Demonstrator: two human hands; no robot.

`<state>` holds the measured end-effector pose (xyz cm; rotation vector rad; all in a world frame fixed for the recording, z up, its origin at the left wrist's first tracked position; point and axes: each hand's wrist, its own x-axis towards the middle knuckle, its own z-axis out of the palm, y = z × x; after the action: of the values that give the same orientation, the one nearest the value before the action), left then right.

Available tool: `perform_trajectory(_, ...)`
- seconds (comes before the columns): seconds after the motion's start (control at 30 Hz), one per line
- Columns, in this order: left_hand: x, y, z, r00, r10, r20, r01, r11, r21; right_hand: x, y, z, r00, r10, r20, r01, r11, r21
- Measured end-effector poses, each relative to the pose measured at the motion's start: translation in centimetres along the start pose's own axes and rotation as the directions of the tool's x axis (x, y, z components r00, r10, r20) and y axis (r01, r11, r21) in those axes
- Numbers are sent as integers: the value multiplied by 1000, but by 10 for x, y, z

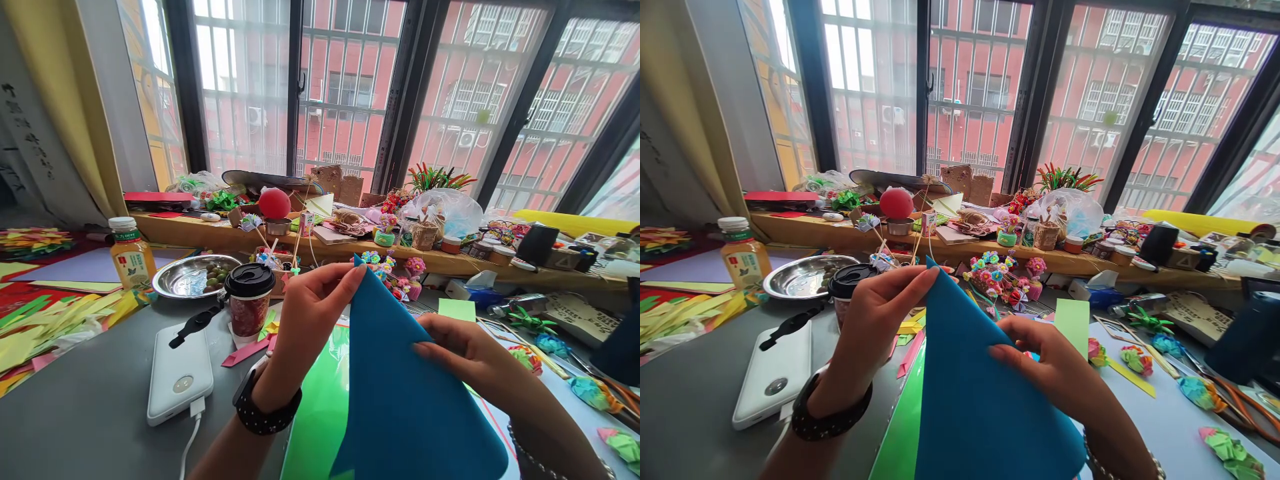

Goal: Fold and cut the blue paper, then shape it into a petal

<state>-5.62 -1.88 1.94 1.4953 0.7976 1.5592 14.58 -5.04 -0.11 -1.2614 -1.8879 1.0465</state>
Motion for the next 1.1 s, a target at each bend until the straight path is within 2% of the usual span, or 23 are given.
perform_trajectory(0.07, 0, 2, -1, 999, -9, 53, 9, 1000, 0, -1, -2, -1, 1000, 17, -16, -17, 1000, 2)
perform_trajectory(0.17, 1, 6, -5, 979, -34, 201, 32, 999, 16, -1, -4, -2, 997, 67, -37, -67, 997, 24)
perform_trajectory(0.23, 1, 7, -7, 969, -39, 243, 32, 999, 31, -2, -4, -3, 996, 77, -44, -76, 996, 39)
perform_trajectory(0.47, 2, 4, -5, 990, -6, 138, -6, 996, 84, 0, 3, -4, 999, 47, -8, -46, 997, 69)
perform_trajectory(0.73, -5, 8, 0, 993, 10, 115, -23, 994, 109, -2, -1, -5, 1000, 13, 14, -13, 1000, 19)
perform_trajectory(0.83, -11, 10, 3, 991, 43, 129, -63, 986, 153, -5, -7, 0, 997, -1, -73, 5, 999, 50)
perform_trajectory(0.97, -19, 14, 6, 977, 157, 142, -190, 946, 264, -2, -24, 10, 972, -26, -233, 44, 996, 74)
perform_trajectory(1.03, -22, 17, 7, 971, 199, 129, -228, 935, 273, 2, -36, 12, 955, -80, -287, 97, 994, 47)
perform_trajectory(1.1, -24, 20, 8, 969, 225, 97, -243, 932, 267, 6, -50, 12, 922, -197, -333, 208, 978, -3)
